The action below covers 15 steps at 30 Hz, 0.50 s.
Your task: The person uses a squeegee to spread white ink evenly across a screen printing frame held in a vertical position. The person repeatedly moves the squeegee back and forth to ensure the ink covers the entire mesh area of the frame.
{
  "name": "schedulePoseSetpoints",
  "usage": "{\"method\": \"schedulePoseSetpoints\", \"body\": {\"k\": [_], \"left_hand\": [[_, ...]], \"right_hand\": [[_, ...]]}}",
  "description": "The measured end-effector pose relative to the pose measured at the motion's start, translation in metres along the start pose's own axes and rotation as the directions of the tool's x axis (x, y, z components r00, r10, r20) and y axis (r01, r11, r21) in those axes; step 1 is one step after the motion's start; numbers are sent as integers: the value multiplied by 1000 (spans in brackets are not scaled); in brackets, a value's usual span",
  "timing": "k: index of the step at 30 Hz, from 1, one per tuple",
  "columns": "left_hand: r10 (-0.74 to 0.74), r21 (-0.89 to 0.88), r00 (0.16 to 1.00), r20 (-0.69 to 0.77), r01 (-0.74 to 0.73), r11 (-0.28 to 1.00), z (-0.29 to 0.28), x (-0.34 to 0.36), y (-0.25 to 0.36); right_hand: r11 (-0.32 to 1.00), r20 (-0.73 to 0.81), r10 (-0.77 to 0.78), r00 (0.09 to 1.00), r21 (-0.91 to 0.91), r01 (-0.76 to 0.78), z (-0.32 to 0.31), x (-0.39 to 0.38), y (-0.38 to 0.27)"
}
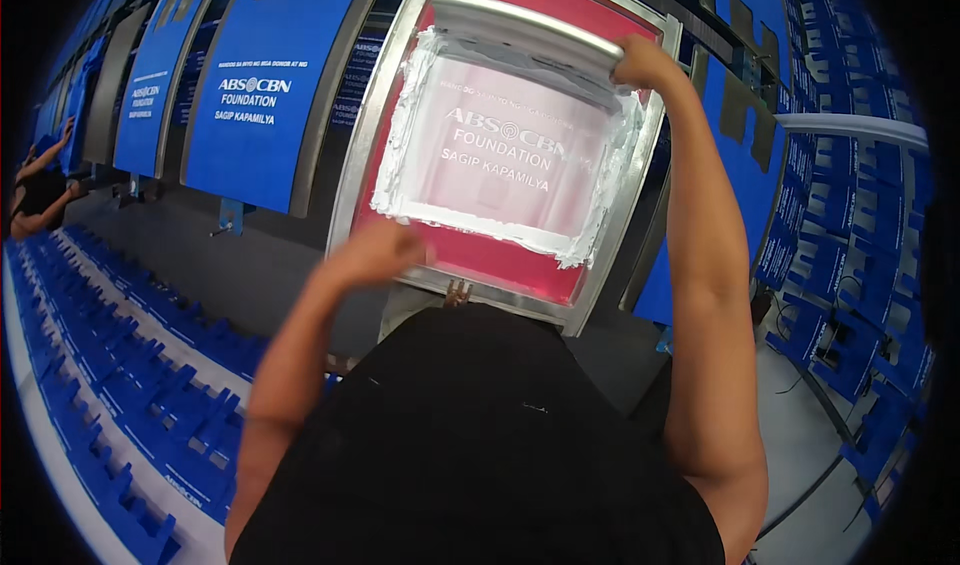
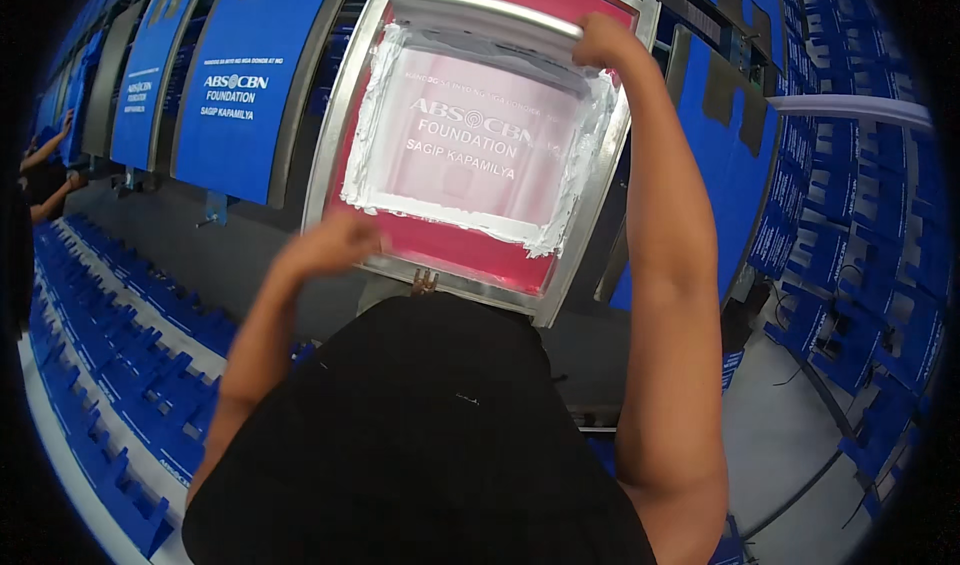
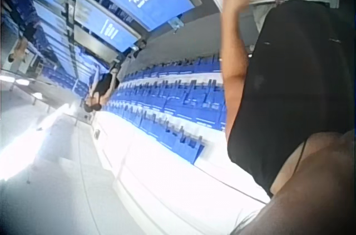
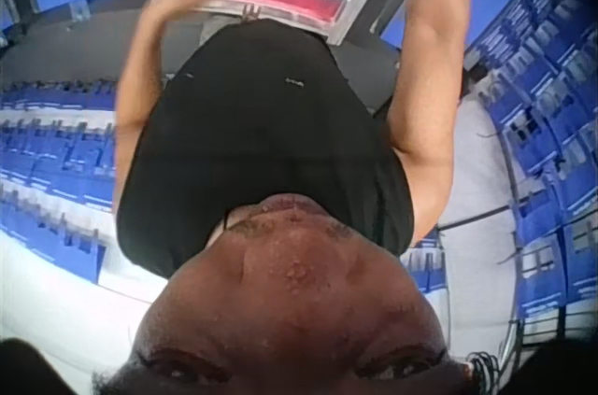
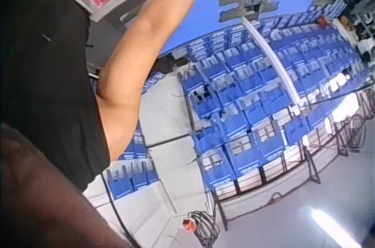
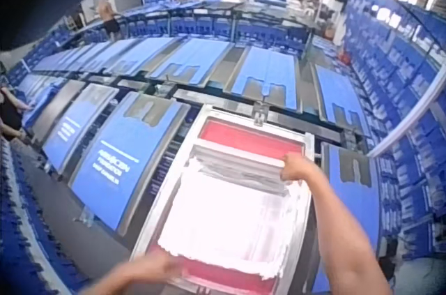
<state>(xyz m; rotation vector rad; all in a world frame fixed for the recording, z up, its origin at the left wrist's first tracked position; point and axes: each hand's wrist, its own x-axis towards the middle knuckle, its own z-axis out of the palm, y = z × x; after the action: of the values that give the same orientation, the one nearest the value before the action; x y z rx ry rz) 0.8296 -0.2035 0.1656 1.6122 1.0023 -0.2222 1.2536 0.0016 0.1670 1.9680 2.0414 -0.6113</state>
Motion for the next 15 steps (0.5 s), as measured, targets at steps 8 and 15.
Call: {"method": "schedulePoseSetpoints", "body": {"k": [8,15], "left_hand": [[-8,-764,993,116,94,638,166,-7,-55],[99,-759,986,134,38,651,142,-33,-22]], "right_hand": [[980,-162,-200,966,-43,196,8,20,-60],[998,-84,-34,996,49,38,1,-54,-102]]}}
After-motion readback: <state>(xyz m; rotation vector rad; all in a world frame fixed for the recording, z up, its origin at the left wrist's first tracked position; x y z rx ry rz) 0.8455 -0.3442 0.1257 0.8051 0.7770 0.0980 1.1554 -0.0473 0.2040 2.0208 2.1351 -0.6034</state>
